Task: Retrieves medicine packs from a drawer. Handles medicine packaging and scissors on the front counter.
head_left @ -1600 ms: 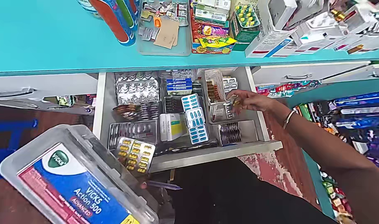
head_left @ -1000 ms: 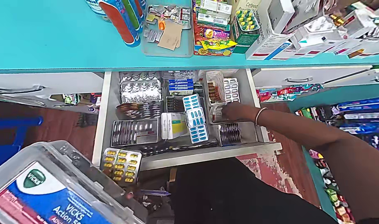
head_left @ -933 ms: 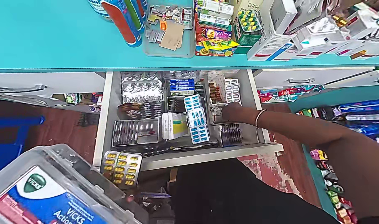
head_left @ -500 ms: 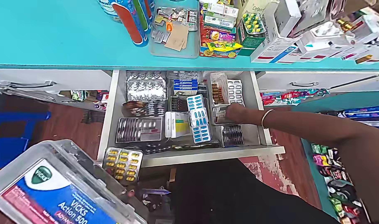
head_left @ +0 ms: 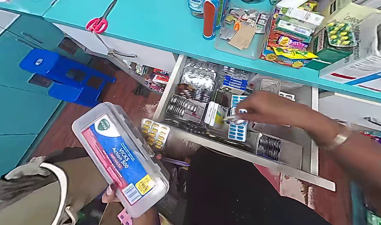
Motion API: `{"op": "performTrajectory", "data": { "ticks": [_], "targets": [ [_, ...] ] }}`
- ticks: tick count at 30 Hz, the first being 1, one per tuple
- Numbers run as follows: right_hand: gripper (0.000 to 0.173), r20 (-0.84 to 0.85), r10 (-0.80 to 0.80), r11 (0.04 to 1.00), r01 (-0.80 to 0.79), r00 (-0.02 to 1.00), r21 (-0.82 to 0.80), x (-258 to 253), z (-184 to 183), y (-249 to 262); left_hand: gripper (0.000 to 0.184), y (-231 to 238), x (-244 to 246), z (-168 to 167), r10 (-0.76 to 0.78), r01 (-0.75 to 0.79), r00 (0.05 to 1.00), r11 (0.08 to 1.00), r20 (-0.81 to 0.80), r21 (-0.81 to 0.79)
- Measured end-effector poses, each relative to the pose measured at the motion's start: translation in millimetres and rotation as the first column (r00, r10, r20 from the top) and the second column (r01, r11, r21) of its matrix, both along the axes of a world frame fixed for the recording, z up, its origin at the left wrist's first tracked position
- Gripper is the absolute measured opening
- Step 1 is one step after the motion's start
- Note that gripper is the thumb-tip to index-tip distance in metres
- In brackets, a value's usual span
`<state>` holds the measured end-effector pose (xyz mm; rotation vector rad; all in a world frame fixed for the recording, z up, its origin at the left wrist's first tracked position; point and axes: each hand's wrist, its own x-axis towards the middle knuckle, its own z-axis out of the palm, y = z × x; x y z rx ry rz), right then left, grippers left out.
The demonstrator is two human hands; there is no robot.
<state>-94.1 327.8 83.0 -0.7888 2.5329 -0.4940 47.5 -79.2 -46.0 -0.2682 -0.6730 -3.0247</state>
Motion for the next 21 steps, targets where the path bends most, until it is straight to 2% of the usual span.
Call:
{"op": "performTrajectory", "data": {
  "ticks": [3,4,5,7,9,10,12,13,15,17,19,21],
  "targets": [
    [0.020,0.225,0.093,0.983,-0.053,0.970,-0.176,-57,-27,-76,0.053,1,6,10,0.023,-0.023,0.997,1.000,0.069,0.001],
    [0.022,0.240,0.077,0.984,-0.035,0.968,-0.175,-70,-34,-91,0.052,-1,8,9,0.020,-0.019,0.998,0.999,0.066,-0.026],
    [0.024,0.227,0.031,0.992,-0.002,0.973,-0.128,-79,-38,-96,0.055,-10,8,-8,-0.020,0.020,1.000,0.999,-0.003,-0.046],
    [0.026,0.153,-0.047,0.999,0.044,0.987,0.018,-82,-33,-77,0.063,-23,5,-38,-0.072,0.070,0.990,0.997,-0.122,-0.017],
    [0.023,0.133,-0.104,0.984,0.083,0.986,0.159,-67,-18,-29,0.064,-24,0,-44,-0.073,0.068,0.993,0.996,-0.095,-0.053],
    [0.022,0.156,-0.141,0.968,0.102,0.978,0.231,-54,-15,0,0.064,-24,-5,-46,-0.067,0.060,0.995,0.994,-0.077,-0.088],
    [0.021,0.233,-0.257,0.915,0.158,0.938,0.372,-22,-26,51,0.067,-28,-19,-54,-0.154,0.129,0.980,0.974,-0.124,-0.187],
    [0.020,0.248,-0.329,0.880,0.201,0.911,0.430,-4,-37,68,0.065,-16,-27,-46,-0.154,0.126,0.980,0.971,-0.128,-0.204],
    [0.022,0.192,-0.477,0.786,0.318,0.858,0.531,33,-62,83,0.060,14,-41,-23,-0.139,0.118,0.982,0.980,-0.127,-0.163],
    [0.032,0.152,-0.607,0.683,0.415,0.780,0.601,61,-84,86,0.060,27,-48,-14,-0.167,0.159,0.984,0.980,-0.063,-0.117],
    [0.032,0.184,-0.718,0.598,0.459,0.671,0.657,73,-96,79,0.069,35,-57,-9,-0.250,0.243,0.968,0.958,-0.029,-0.152],
    [0.037,0.187,-0.785,0.551,0.526,0.591,0.648,78,-113,80,0.072,39,-68,-14,-0.326,0.303,0.941,0.933,-0.096,-0.197]
  ]
}}
